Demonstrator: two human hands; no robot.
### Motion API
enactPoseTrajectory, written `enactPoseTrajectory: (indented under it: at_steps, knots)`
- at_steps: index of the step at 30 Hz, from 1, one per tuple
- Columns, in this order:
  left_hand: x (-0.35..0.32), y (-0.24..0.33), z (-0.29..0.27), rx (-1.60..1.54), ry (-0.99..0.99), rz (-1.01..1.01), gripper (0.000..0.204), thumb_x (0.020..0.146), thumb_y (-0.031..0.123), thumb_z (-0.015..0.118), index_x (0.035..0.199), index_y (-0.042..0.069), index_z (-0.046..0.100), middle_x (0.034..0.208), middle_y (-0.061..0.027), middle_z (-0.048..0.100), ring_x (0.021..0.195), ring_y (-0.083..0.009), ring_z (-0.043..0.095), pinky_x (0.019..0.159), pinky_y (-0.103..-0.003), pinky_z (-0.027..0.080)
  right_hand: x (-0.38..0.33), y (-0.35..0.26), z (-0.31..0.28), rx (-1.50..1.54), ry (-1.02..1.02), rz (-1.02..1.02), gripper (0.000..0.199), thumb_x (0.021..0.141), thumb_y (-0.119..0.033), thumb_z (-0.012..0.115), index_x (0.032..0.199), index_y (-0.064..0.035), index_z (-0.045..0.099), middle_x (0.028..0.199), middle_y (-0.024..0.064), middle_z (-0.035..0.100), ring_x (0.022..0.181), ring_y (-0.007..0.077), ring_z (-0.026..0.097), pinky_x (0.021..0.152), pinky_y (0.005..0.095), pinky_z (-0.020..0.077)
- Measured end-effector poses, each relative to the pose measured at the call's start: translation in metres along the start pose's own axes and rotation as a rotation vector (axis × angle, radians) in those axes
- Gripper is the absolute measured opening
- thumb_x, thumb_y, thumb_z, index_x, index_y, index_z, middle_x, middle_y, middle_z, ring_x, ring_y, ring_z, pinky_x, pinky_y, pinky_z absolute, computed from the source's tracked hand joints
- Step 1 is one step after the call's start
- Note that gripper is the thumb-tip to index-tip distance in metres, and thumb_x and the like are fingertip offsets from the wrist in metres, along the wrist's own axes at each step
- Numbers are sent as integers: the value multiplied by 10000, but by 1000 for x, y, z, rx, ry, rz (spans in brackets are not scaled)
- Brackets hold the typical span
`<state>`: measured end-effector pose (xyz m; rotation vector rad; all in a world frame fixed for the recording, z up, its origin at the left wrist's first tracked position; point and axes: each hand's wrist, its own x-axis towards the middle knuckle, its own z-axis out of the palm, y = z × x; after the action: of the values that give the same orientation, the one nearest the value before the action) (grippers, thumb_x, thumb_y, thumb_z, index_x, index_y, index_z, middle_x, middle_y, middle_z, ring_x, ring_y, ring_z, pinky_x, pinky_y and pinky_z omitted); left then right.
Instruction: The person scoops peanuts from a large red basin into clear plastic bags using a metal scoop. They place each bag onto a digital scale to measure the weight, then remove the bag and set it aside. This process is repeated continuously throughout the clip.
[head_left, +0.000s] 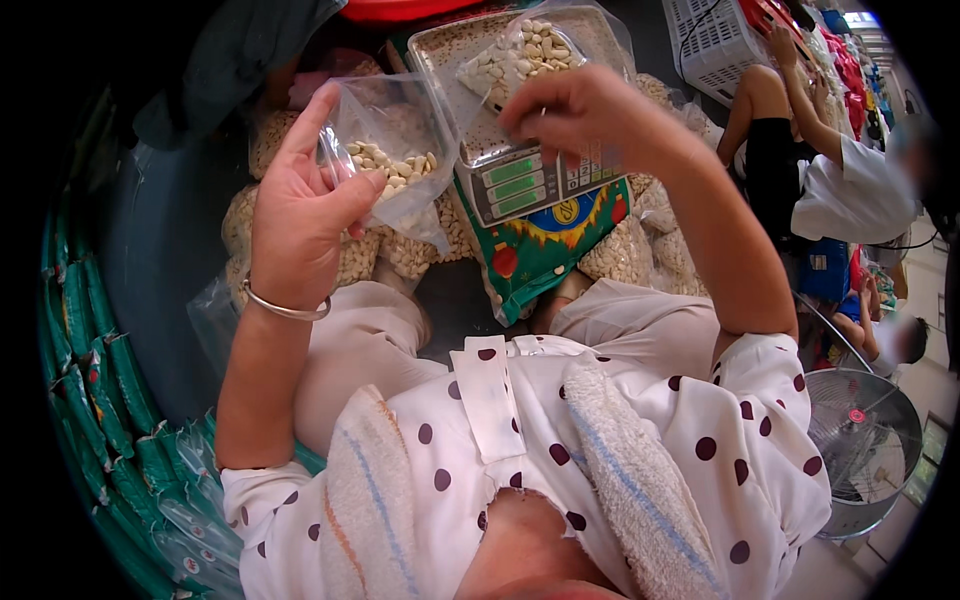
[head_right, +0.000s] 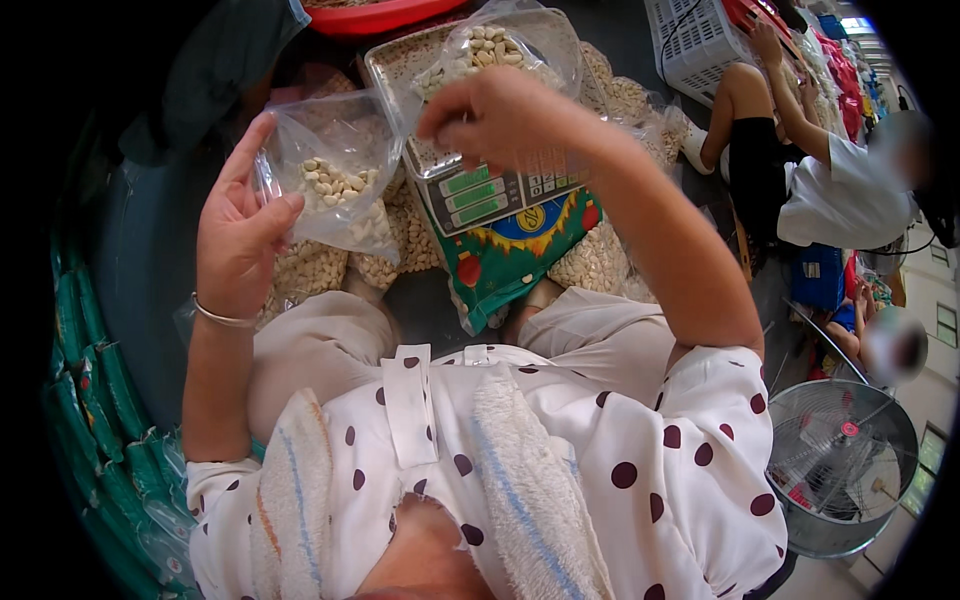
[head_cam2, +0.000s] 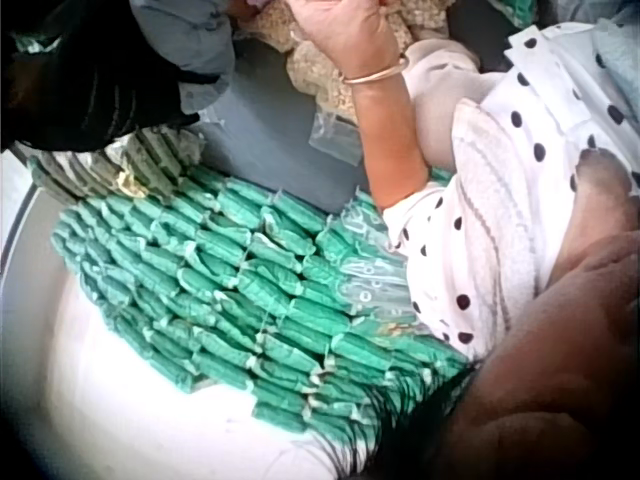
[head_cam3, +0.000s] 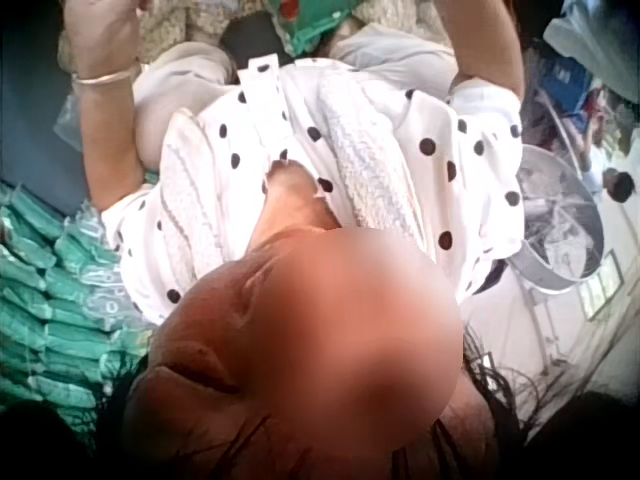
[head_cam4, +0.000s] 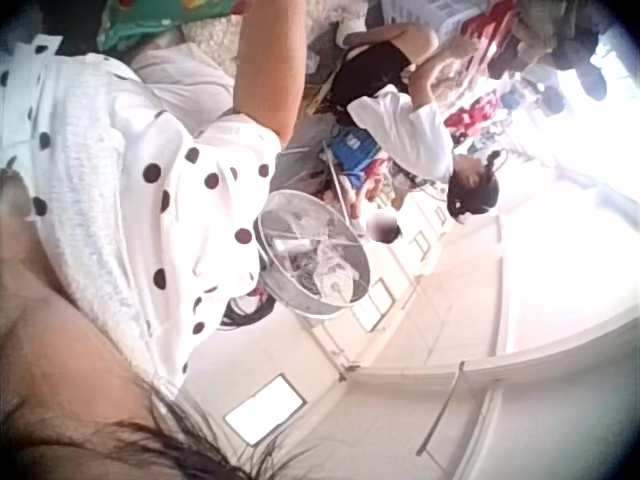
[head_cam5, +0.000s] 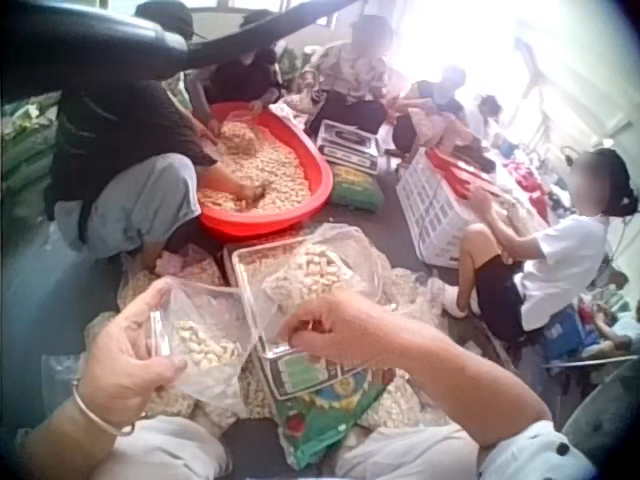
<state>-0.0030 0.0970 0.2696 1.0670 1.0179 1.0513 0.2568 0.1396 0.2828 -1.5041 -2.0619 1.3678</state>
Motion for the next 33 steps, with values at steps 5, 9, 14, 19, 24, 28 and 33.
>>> enactPoseTrajectory:
  at_steps: [5,9,14,19,24,28,33]
  knots:
    - [2,-2,-3,24,-20,-38,740,773,-60,614,1418,-42,250,682,8,527,538,-24,449,457,-161,376,10,57,12,-490,460,-328,173,811,-66,631,980,-55,668,877,116,663,757,251,645,669,328,508]
    - [2,0,1,13,-22,-63,752,771,-55,614,1423,-40,238,690,4,530,539,-21,443,461,-163,377,68,69,-35,-737,295,11,318,753,-124,694,1056,-54,630,983,155,654,907,316,632,797,404,495]
    - [4,5,6,4,-12,-86,759,750,-47,618,1421,-31,263,720,17,526,527,-12,421,459,-153,366,113,112,-20,-747,267,110,415,685,-177,748,1063,-41,643,999,182,650,957,326,615,831,404,500]
    - [3,3,4,2,-5,-102,753,744,-48,613,1421,-14,285,702,29,510,515,-10,407,455,-148,356,102,118,-43,-265,355,187,265,771,-123,672,1016,-22,684,797,153,679,675,239,665,619,322,544]
    - [3,2,9,-35,-50,-109,754,747,-52,607,1425,-9,278,690,27,498,517,-19,410,453,-157,350,84,115,-67,4,365,171,269,840,-110,634,1073,25,651,687,64,642,565,111,623,504,238,523]
    - [4,0,6,-41,-80,-93,756,772,-56,600,1430,-26,228,695,-10,545,519,-35,448,452,-175,382,75,107,-71,287,381,84,239,819,-76,663,1028,41,657,710,69,649,564,111,606,511,243,531]
    - [-1,-1,10,-1,-62,-63,753,751,-39,620,1422,-12,279,683,30,493,521,-20,412,458,-162,356,59,65,-67,466,217,-29,252,889,-136,621,1093,10,641,760,43,638,621,64,566,532,178,471]
